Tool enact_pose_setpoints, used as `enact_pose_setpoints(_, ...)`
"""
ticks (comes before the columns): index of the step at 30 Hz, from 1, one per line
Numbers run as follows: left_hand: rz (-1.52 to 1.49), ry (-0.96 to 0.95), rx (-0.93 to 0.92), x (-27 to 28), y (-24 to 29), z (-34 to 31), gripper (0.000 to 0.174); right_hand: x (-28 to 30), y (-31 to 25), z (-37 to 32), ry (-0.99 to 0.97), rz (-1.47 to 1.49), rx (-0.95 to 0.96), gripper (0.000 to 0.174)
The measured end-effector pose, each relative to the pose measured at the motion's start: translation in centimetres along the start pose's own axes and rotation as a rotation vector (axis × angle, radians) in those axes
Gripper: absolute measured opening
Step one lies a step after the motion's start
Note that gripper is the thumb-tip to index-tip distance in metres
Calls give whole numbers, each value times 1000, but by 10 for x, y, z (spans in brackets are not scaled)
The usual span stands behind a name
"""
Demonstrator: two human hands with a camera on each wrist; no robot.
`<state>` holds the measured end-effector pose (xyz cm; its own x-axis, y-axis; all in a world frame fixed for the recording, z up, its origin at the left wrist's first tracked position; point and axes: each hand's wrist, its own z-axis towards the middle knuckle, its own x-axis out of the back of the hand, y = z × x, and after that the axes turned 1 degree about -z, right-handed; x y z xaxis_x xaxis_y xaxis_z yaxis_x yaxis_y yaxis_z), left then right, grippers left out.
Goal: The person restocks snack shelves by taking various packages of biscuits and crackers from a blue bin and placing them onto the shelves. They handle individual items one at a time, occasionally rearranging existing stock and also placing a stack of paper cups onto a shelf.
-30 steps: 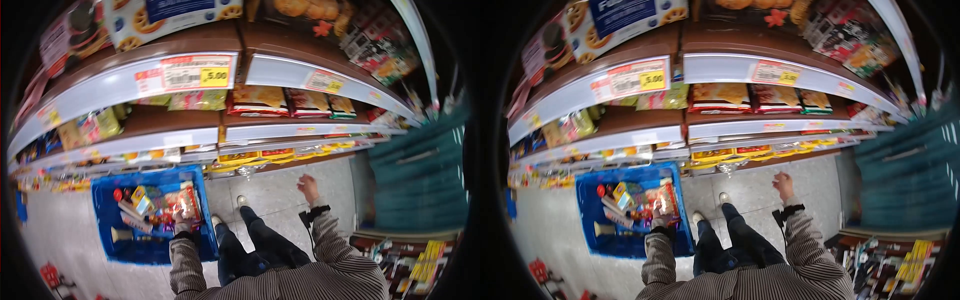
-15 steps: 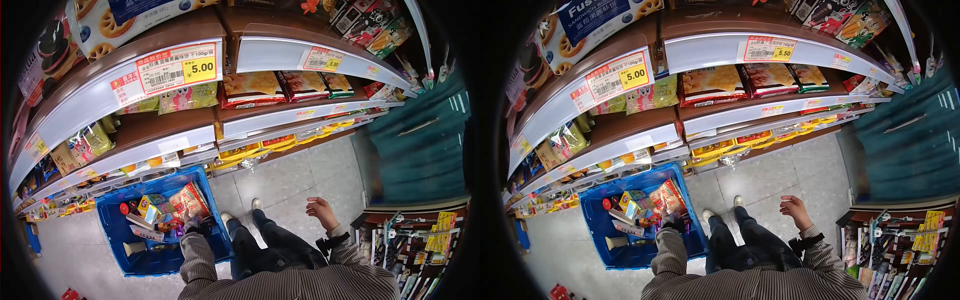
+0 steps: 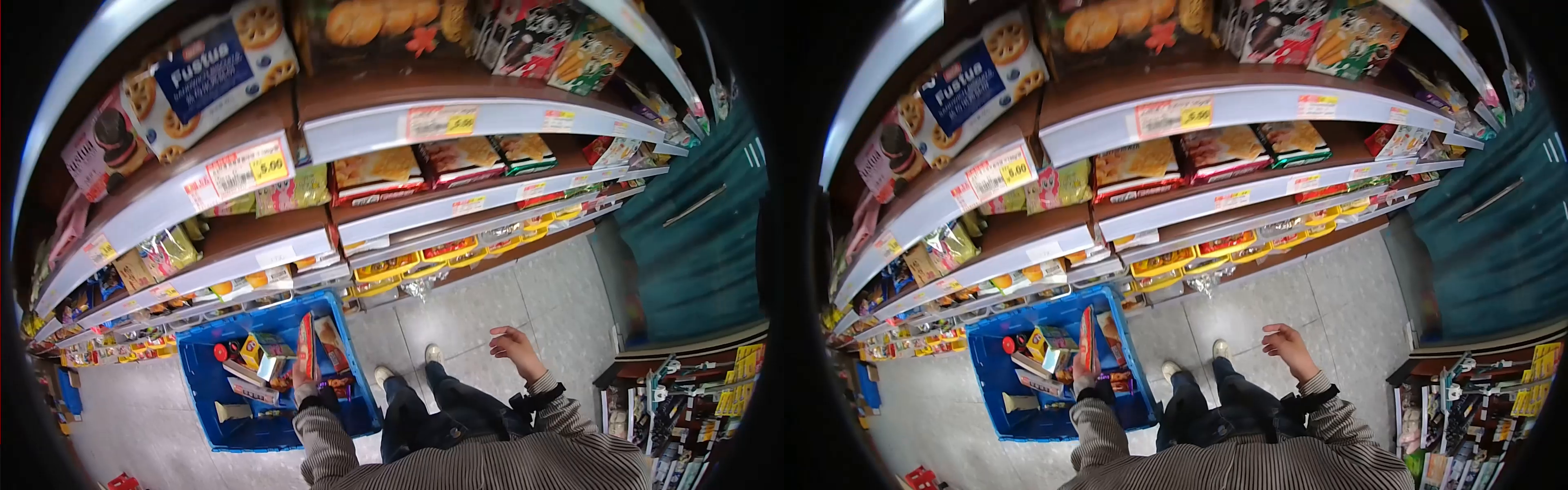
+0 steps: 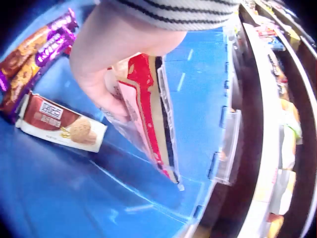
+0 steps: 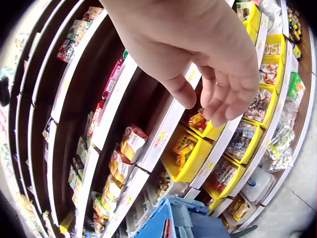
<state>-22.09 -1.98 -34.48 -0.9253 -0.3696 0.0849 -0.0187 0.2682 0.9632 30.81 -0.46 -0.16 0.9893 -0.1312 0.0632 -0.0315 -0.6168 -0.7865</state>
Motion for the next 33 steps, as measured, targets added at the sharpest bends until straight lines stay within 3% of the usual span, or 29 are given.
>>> enact_pose_setpoints(1, -419, 72, 262, 6, 7, -9, 20, -1, -4, 2, -30, 1, 14, 25)
enact_pose_setpoints(2, -963, 175, 719, 0, 77, -26, 25, -2, -7, 4, -60, 4, 29, 25)
enact_pose_setpoints(3, -784, 146, 573, 2, 93, -45, 32, -1, -10, 7, -91, 7, 51, 24)
enact_pose_setpoints(4, -771, 215, 444, -22, 158, -75, 35, -1, -17, 8, -92, 20, 75, 24)
enact_pose_setpoints(5, -624, 205, 113, -18, 137, -86, 36, -2, -24, 8, -137, 13, 99, 24)
enact_pose_setpoints(6, -641, 83, 40, -16, 148, -96, 37, -1, -29, 9, -180, 6, 122, 24)
enact_pose_setpoints(7, -950, 52, 325, -16, 181, -102, 39, 1, -32, 12, -227, 3, 164, 24)
enact_pose_setpoints(8, -991, 22, 390, -16, 192, -115, 41, 2, -37, 13, -221, 16, 181, 24)
enact_pose_setpoints(10, -906, 7, 364, -31, 232, -141, 40, 5, -48, 13, -323, -28, 247, 26)
enact_pose_setpoints(11, -933, 39, 279, -34, 226, -146, 41, 7, -54, 13, -367, -53, 280, 27)
enact_pose_setpoints(12, -946, -24, 228, -50, 257, -157, 55, 9, -59, 13, -343, -43, 298, 27)
enact_pose_setpoints(14, -869, -194, 121, -51, 248, -158, 59, 10, -66, 13, -528, -127, 477, 34)
enact_pose_setpoints(16, -770, -403, 12, -90, 295, -164, 75, 16, -76, 9, -688, -167, 456, 54)
enact_pose_setpoints(20, -690, -560, -15, -205, 386, -136, 78, 41, -103, -18, -788, -289, 570, 71)
enact_pose_setpoints(22, -632, -639, -26, -245, 405, -147, 80, 60, -110, -28, -967, -309, 566, 89)
enact_pose_setpoints(24, -573, -705, -32, -275, 411, -168, 83, 81, -115, -46, -934, -216, 625, 86)
enact_pose_setpoints(26, -513, -758, -38, -292, 398, -199, 85, 103, -117, -54, -736, -334, 568, 74)
enact_pose_setpoints(28, -724, -811, 87, -330, 402, -214, 84, 117, -101, -49, -670, -261, 577, 70)
enact_pose_setpoints(30, -675, -833, 122, -354, 402, -227, 80, 130, -91, -50, -441, -151, 647, 69)
enact_pose_setpoints(33, -576, -791, 88, -371, 415, -238, 75, 144, -93, -62, -419, -104, 588, 68)
